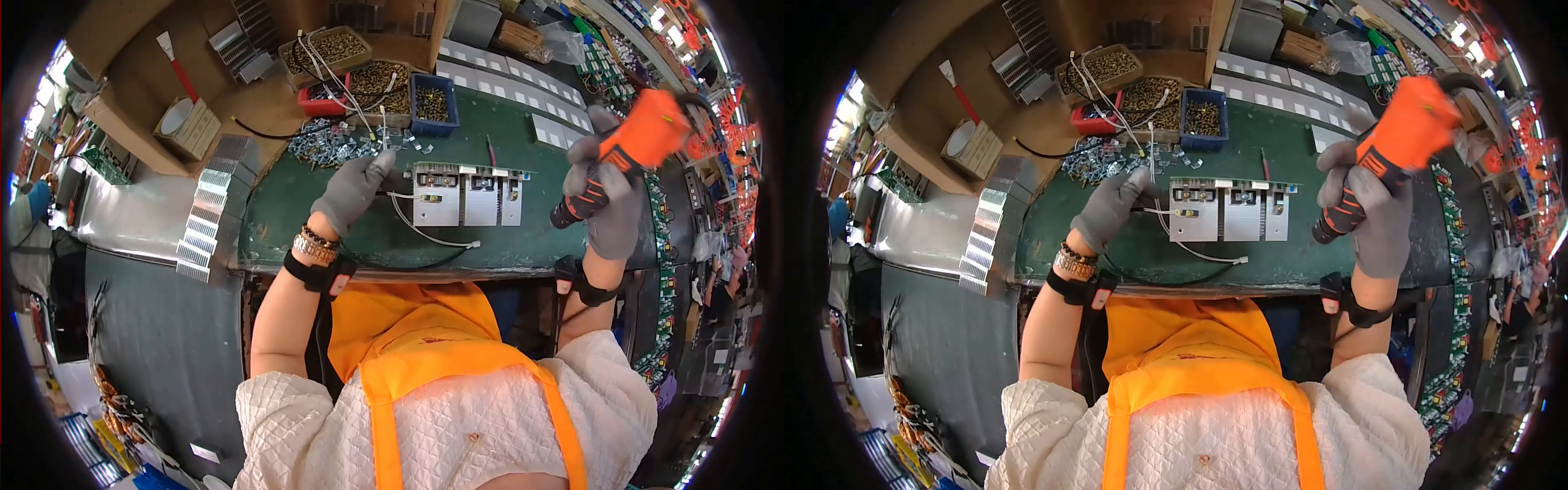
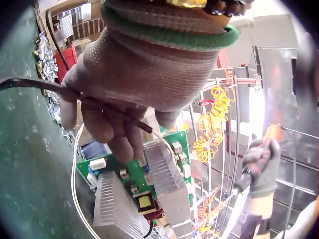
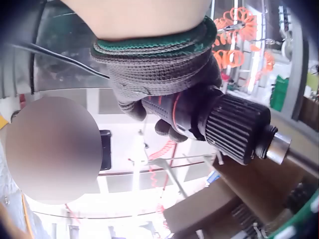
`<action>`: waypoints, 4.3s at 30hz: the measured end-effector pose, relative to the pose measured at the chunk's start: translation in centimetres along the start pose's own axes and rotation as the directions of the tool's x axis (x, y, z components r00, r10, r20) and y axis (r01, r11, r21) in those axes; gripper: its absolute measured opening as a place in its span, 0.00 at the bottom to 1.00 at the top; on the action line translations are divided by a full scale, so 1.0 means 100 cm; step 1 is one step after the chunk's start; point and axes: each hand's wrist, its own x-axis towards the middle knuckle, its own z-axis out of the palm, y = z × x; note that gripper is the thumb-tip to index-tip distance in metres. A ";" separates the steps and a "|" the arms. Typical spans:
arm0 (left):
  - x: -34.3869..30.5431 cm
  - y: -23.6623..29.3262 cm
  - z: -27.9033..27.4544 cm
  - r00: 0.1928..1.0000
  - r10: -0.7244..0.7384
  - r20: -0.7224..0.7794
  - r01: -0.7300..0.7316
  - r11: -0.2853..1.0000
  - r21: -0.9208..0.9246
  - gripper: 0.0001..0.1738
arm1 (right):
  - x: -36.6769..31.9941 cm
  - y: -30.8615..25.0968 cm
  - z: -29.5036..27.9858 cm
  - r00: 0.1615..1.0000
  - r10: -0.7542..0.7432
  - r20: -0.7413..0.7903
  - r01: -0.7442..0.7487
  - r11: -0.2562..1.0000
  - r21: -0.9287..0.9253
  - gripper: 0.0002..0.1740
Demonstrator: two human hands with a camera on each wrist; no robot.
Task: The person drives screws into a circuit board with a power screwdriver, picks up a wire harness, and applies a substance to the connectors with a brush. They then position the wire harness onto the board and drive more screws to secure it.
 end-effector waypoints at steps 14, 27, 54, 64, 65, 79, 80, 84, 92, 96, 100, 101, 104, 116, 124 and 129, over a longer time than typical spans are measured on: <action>0.028 0.043 0.009 0.918 -0.358 0.173 0.347 0.934 0.091 0.37 | -0.031 0.108 -0.100 0.704 0.700 0.121 -0.709 0.687 0.156 0.33; 0.010 0.028 0.033 0.990 0.108 0.089 -0.139 0.836 0.530 0.20 | -0.055 0.099 -0.093 0.817 0.561 0.131 -0.560 0.720 0.409 0.30; 0.225 0.076 -0.102 0.977 0.151 -0.151 0.174 -0.160 0.972 0.16 | -0.096 0.010 -0.154 0.937 -0.312 0.155 0.226 0.884 0.410 0.50; 0.290 -0.032 -0.219 0.907 0.288 0.308 -0.241 -0.247 0.939 0.14 | -0.114 0.029 -0.124 0.975 -0.131 -0.178 0.211 0.792 0.573 0.42; 0.305 -0.036 -0.234 0.990 0.112 0.084 -0.058 -0.219 0.974 0.20 | -0.113 0.026 -0.124 0.978 -0.145 -0.150 0.204 0.814 0.543 0.43; 0.157 0.110 -0.061 0.765 0.640 -0.075 -0.352 0.512 0.784 0.08 | -0.100 -0.018 -0.109 0.942 -0.314 -0.118 0.334 0.837 0.434 0.38; 0.126 0.120 -0.031 0.774 0.631 -0.053 -0.433 0.589 0.682 0.07 | -0.089 -0.019 -0.105 0.860 -0.475 -0.186 0.506 0.747 0.431 0.39; -0.002 0.125 0.077 0.810 0.581 0.082 -0.531 0.666 0.524 0.05 | -0.063 -0.029 -0.074 0.703 -0.654 -0.280 0.676 0.492 0.548 0.38; -0.075 0.091 0.116 0.985 0.166 0.056 -0.154 0.973 -0.171 0.13 | -0.054 -0.021 -0.029 0.763 -0.642 -0.080 0.509 0.519 0.686 0.30; -0.082 0.077 0.107 0.989 0.128 0.074 -0.114 0.979 -0.168 0.15 | -0.060 -0.014 -0.027 0.827 -0.549 -0.122 0.483 0.581 0.655 0.29; -0.081 0.073 0.108 0.991 0.128 0.041 -0.122 0.984 -0.127 0.15 | -0.058 -0.011 -0.024 0.824 -0.559 -0.094 0.487 0.614 0.621 0.29; -0.080 0.074 0.108 0.989 0.147 0.029 -0.143 0.982 -0.122 0.15 | -0.058 -0.010 -0.023 0.828 -0.553 -0.090 0.478 0.614 0.628 0.29; -0.080 0.070 0.106 0.990 0.141 0.024 -0.136 0.982 -0.130 0.14 | -0.058 -0.011 -0.024 0.840 -0.540 -0.048 0.451 0.648 0.614 0.30; -0.084 0.050 0.094 0.978 0.150 0.143 -0.128 0.980 -0.152 0.16 | -0.037 0.017 -0.010 0.935 -0.334 -0.121 0.303 0.572 0.762 0.33; -0.081 0.050 0.096 0.979 0.188 0.078 -0.198 0.966 0.165 0.12 | -0.028 0.036 -0.015 0.947 -0.302 -0.109 0.272 0.572 0.774 0.33; -0.078 0.041 0.099 0.996 0.004 0.085 0.012 0.981 -0.192 0.11 | -0.028 0.045 -0.020 0.952 -0.272 -0.138 0.277 0.583 0.764 0.32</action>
